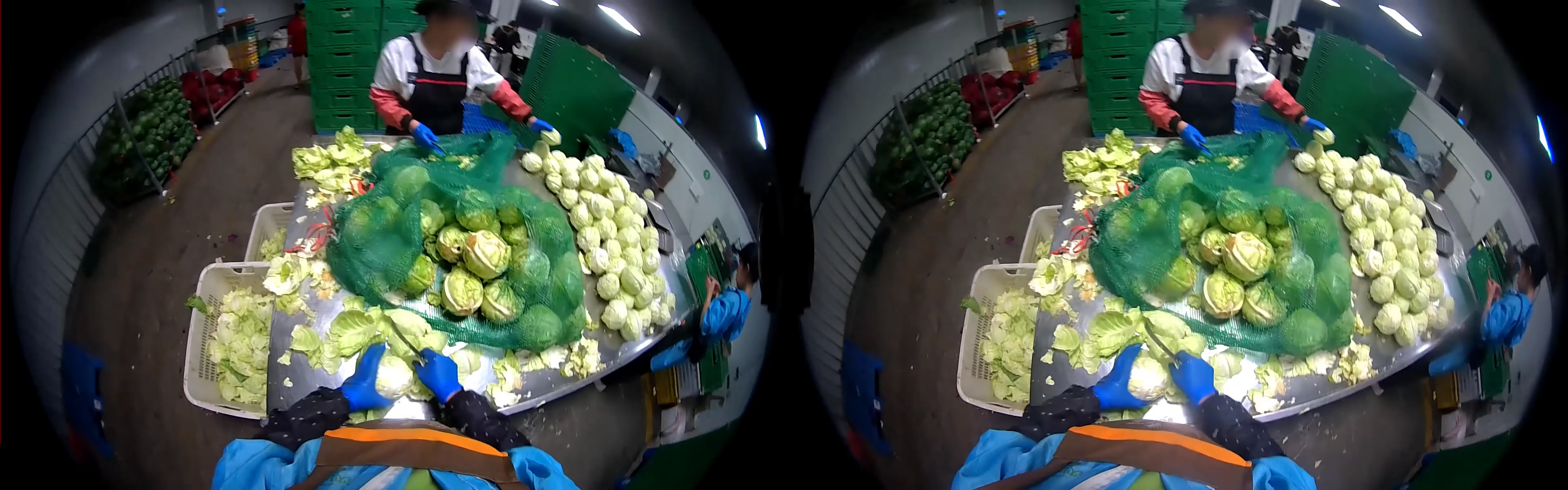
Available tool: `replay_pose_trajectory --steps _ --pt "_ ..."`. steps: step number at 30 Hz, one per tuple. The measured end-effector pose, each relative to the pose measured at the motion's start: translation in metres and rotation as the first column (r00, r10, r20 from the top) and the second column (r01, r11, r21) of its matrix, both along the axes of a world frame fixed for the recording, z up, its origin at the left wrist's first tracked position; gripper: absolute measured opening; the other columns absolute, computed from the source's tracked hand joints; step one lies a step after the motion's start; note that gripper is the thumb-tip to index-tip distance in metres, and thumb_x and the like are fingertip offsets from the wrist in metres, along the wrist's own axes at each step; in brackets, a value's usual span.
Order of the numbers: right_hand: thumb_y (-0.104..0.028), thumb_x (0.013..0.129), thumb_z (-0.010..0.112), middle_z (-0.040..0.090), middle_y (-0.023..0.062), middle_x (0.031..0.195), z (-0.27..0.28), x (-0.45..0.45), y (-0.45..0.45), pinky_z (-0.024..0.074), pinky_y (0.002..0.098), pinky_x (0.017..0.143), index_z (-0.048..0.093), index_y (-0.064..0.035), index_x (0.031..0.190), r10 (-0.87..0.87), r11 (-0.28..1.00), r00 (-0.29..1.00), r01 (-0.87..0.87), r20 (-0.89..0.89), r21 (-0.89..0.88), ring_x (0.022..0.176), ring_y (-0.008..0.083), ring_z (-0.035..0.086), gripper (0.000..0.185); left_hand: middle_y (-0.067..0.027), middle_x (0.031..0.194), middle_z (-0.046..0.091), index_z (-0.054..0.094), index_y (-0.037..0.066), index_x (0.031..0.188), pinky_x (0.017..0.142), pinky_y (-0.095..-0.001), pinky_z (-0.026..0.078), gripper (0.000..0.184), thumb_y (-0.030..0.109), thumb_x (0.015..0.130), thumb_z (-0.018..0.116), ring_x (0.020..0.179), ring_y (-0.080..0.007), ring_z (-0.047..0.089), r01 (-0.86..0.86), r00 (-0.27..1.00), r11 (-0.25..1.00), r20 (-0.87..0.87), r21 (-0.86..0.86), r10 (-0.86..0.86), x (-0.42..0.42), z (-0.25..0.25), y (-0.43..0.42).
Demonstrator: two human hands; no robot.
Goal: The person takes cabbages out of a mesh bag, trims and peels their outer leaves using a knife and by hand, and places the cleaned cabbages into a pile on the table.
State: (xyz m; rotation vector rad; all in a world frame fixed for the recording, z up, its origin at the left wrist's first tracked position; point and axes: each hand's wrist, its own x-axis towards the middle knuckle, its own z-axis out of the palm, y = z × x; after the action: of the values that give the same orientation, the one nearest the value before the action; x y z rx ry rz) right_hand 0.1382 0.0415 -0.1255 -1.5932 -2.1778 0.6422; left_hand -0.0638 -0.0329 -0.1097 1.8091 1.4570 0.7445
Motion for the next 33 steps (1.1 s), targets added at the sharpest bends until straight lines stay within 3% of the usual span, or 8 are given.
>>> replay_pose_trajectory --steps 5,9,17,22,29,30,32,33 --pt "-0.031 0.076 0.067 0.065 0.0122 0.071 0.051 -0.010 -0.042 0.0492 0.0431 0.059 0.062 -0.0130 0.083 0.151 0.988 0.988 -0.152 -0.039 -0.032 0.065 0.0335 0.063 0.020 -0.0213 0.138 0.033 -0.010 0.003 0.144 0.092 -0.0352 0.048 0.127 0.020 0.063 0.086 0.119 -0.0273 0.048 -0.176 0.816 0.838 0.400 -0.517 0.418 -0.024 0.003 -0.037" --pt "-0.031 0.076 0.068 0.063 0.0132 0.065 0.062 -0.021 -0.051 0.0484 0.0422 0.054 0.063 -0.0138 0.081 0.212 0.977 0.968 -0.210 -0.136 0.029 0.060 0.0344 0.062 0.019 -0.0067 0.089 0.068 0.066 0.001 0.096 0.073 -0.0280 0.053 0.030 0.012 0.072 0.080 0.081 -0.0136 0.064 -0.462 0.624 0.792 0.489 -0.398 0.609 -0.016 -0.023 -0.021" --pt "-0.048 0.078 0.067 0.067 0.0188 0.089 0.007 0.037 -0.014 0.0504 0.0429 0.068 0.060 -0.0072 0.112 -0.225 0.974 0.974 0.226 0.014 -0.014 0.078 0.0365 0.064 0.054 -0.0186 0.115 0.050 0.040 -0.002 0.125 0.093 -0.0392 0.044 0.094 0.034 0.053 0.090 0.107 -0.0293 0.052 -0.462 0.845 0.886 0.283 -0.038 0.453 0.002 0.021 -0.025" --pt "-0.037 0.085 0.064 0.063 0.0124 0.068 0.066 0.052 -0.054 0.0475 0.0350 0.054 0.062 -0.0141 0.104 0.062 0.968 0.986 -0.098 -0.155 -0.232 0.060 0.0265 0.064 0.031 -0.0173 0.118 0.046 0.039 0.003 0.128 0.090 -0.0411 0.045 0.095 0.034 0.053 0.087 0.109 -0.0345 0.049 -0.447 0.877 0.893 -0.172 0.052 0.449 0.031 0.035 -0.009" --pt "-0.040 0.089 0.055 0.064 0.0155 0.072 0.054 0.051 -0.072 0.0488 0.0381 0.058 0.066 -0.0140 0.095 0.158 0.924 0.987 -0.157 -0.027 -0.349 0.065 0.0316 0.064 0.029 -0.0175 0.122 0.040 0.031 0.003 0.133 0.092 -0.0422 0.043 0.104 0.035 0.052 0.087 0.113 -0.0348 0.043 -0.414 0.890 0.908 -0.239 -0.066 0.388 0.034 0.026 -0.002" --pt "-0.041 0.092 0.051 0.064 0.0132 0.068 0.027 0.055 -0.067 0.0481 0.0332 0.056 0.065 -0.0105 0.093 0.157 0.965 0.944 -0.209 -0.292 -0.156 0.060 0.0261 0.063 0.034 -0.0178 0.122 0.039 0.030 0.003 0.134 0.092 -0.0421 0.043 0.105 0.036 0.052 0.087 0.113 -0.0349 0.043 -0.417 0.891 0.905 -0.235 -0.082 0.389 0.033 0.028 0.000" --pt "-0.039 0.094 0.048 0.062 0.0076 0.066 0.027 0.070 -0.065 0.0459 0.0263 0.055 0.064 -0.0065 0.093 -0.459 0.706 0.691 -0.098 -0.558 -0.702 0.057 0.0153 0.060 0.036 -0.0182 0.123 0.038 0.028 0.003 0.136 0.093 -0.0422 0.043 0.108 0.036 0.051 0.087 0.113 -0.0352 0.042 -0.413 0.895 0.907 -0.224 -0.082 0.387 0.032 0.028 0.002" --pt "-0.036 0.096 0.046 0.058 0.0026 0.068 0.037 0.064 -0.068 0.0429 0.0215 0.054 0.064 -0.0044 0.094 -0.412 0.775 0.657 -0.112 -0.631 -0.622 0.057 0.0077 0.054 0.037 -0.0183 0.124 0.038 0.026 0.003 0.137 0.093 -0.0423 0.043 0.110 0.036 0.051 0.087 0.114 -0.0354 0.042 -0.401 0.898 0.914 -0.225 -0.070 0.377 0.031 0.027 0.001"
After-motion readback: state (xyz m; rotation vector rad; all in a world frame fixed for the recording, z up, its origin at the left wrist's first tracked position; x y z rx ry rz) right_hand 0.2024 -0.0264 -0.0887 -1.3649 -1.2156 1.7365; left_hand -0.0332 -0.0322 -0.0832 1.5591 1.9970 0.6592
